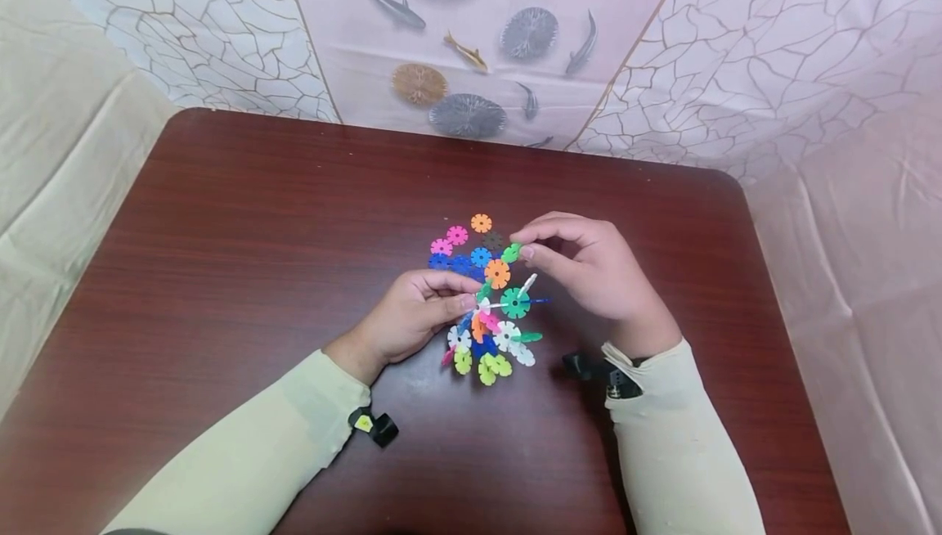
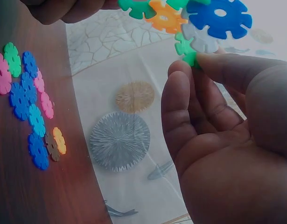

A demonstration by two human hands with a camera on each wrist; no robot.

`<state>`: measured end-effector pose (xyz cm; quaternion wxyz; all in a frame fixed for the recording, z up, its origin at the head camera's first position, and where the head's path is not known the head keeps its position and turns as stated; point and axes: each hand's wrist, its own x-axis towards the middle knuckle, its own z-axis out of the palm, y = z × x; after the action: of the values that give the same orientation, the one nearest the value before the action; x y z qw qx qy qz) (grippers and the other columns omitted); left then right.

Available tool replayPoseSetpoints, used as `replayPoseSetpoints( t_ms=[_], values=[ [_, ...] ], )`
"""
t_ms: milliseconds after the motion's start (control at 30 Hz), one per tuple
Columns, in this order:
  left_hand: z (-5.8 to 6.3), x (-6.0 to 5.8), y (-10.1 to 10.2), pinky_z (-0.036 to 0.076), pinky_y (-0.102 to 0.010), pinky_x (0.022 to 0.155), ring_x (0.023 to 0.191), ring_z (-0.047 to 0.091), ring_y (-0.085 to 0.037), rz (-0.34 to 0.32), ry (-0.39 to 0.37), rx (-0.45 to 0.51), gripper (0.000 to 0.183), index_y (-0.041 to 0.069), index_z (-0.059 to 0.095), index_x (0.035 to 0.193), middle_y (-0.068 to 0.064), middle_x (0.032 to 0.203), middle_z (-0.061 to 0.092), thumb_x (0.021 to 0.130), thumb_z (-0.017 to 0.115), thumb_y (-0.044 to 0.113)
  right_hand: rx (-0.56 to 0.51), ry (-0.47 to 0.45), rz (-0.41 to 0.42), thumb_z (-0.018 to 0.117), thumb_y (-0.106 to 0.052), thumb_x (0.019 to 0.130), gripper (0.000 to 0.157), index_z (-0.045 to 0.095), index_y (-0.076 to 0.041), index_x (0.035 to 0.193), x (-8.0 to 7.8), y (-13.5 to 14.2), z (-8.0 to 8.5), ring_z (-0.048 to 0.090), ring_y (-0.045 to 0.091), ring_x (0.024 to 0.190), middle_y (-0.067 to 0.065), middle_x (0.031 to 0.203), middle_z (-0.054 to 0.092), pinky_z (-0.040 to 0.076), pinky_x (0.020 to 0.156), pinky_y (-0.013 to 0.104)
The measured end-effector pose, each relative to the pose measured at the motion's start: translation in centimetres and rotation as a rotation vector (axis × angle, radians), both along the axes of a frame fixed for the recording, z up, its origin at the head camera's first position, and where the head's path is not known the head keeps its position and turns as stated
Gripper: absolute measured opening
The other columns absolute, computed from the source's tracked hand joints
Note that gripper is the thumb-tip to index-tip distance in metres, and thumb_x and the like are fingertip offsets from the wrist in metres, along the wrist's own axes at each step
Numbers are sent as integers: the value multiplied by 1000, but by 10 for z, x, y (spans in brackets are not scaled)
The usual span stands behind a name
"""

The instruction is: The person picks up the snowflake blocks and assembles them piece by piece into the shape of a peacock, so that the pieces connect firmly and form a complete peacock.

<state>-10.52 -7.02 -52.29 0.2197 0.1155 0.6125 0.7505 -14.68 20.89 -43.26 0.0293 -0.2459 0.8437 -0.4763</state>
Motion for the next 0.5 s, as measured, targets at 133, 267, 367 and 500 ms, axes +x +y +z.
replayPoseSetpoints(
  t_ms=[133,267,367,500],
  values=[
    [1,0,-1,68,-29,95,102,82,-16,-10,2,-9,30,0,79,133,-10,118,85,107,78,15,-4,16,27,84,-3,100,29,85,-18,126,1,0,1,78,15,101,-7,122,82,66,83,29],
    [1,0,-1,68,-31,96,105,82,-18,-25,22,-18,28,1,79,133,-13,120,84,108,77,15,14,41,42,84,-5,101,27,85,-15,126,2,1,2,76,14,102,-7,122,81,67,83,30],
    [1,0,-1,68,-31,95,105,82,-19,-32,30,-34,26,2,80,132,-12,119,84,109,75,13,18,54,55,84,-8,102,26,85,-16,126,3,2,2,75,13,104,-8,122,81,67,83,31],
    [2,0,-1,68,-30,93,104,82,-18,-35,28,-46,25,3,81,132,-11,118,84,109,75,13,13,70,75,84,-9,102,26,86,-19,126,2,2,3,75,14,107,-8,122,81,66,84,30]
  ],
)
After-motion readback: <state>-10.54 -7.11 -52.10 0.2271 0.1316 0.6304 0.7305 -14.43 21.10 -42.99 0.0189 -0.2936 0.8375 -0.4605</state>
